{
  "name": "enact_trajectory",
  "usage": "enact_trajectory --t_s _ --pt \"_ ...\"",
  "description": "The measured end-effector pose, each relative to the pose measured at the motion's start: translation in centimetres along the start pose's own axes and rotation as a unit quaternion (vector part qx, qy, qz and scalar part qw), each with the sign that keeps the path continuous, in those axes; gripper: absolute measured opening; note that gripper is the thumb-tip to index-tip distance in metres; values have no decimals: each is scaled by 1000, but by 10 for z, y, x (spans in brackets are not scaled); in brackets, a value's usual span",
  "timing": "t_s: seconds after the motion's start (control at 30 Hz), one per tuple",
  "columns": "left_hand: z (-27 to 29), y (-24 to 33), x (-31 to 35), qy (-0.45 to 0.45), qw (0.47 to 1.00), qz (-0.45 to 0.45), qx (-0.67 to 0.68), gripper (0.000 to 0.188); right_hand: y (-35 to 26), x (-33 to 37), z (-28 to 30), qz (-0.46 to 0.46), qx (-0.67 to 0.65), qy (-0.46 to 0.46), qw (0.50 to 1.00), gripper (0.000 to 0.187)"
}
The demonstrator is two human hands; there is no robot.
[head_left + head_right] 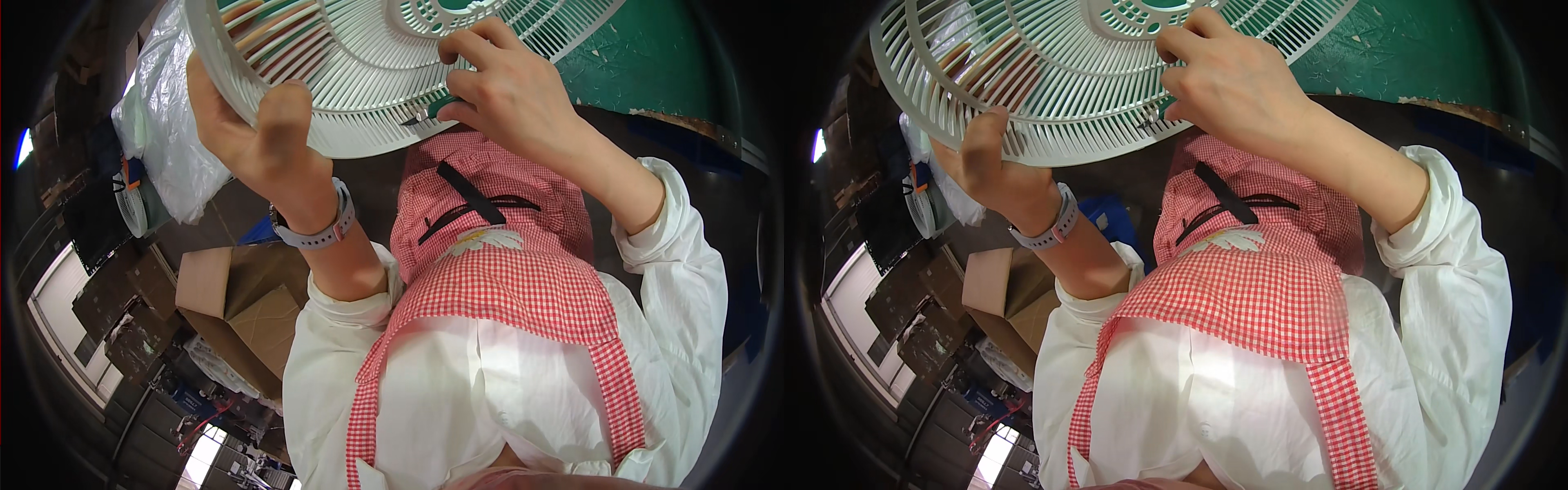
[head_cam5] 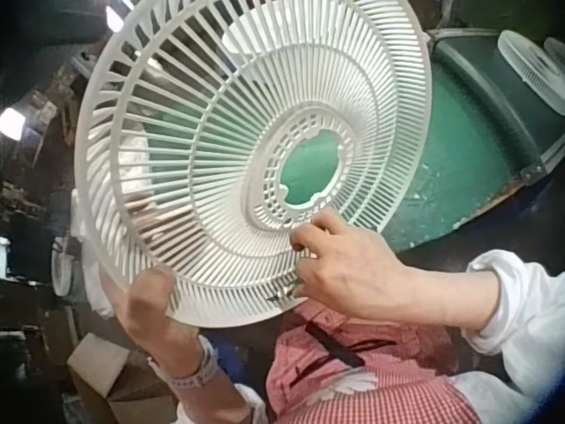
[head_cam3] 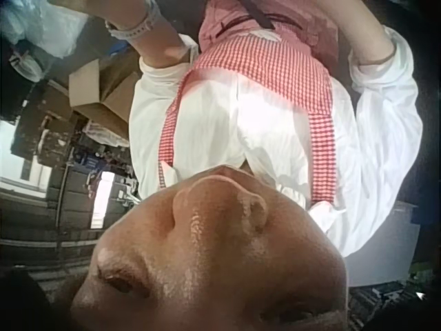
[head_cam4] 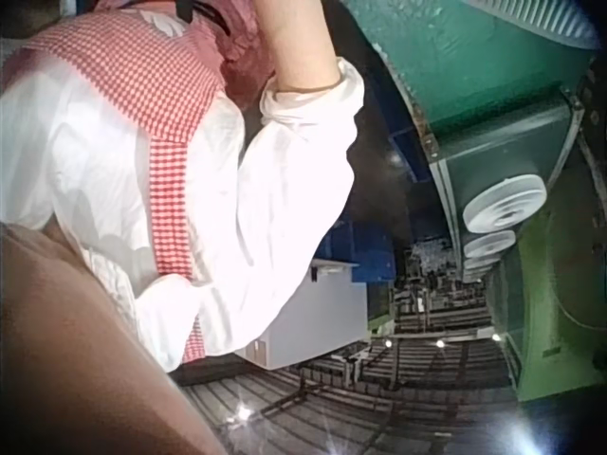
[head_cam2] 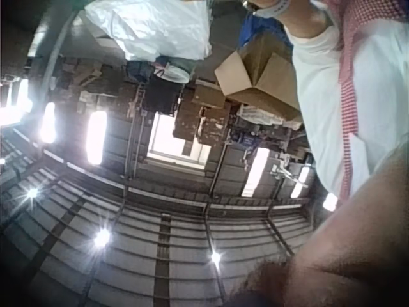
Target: Assemble plastic fan guards and pack them into plastic bags.
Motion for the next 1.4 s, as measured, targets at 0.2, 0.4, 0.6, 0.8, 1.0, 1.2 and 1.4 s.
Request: enact_trajectory --t_s 0.2,0.4,0.6,0.8,1.0,1.2,1.4 --pt "-3 2 -3 -16 1000 2 16 11 4 -4 2 22 -51 -21 998 21" --pt "-6 2 -6 -28 999 7 36 8 1 -7 11 51 -14 45 998 23" --pt "-7 2 -9 -28 999 -40 6 8 6 21 8 198 29 310 929 23" --pt "-3 -6 -4 -20 1000 0 17 12 5 5 4 23 -11 1 1000 25" --pt "0 -13 -3 -13 999 37 26 16 4 -1 4 42 -19 -9 999 21" --pt "-4 3 -6 -32 994 -72 -73 17 4 -3 2 30 -33 -1 999 21" --pt "-2 3 -2 -25 989 -75 -125 11 6 -5 1 29 8 14 999 24"
Point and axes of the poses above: each hand's wrist, its own x-axis away from the middle knuckle, its own z-axis out of the back of the hand, y = z × x, the point moved 7 cm from there along -x, towards the middle knuckle, and after that the axes turned 15 degrees about z, right-handed, at the moved point
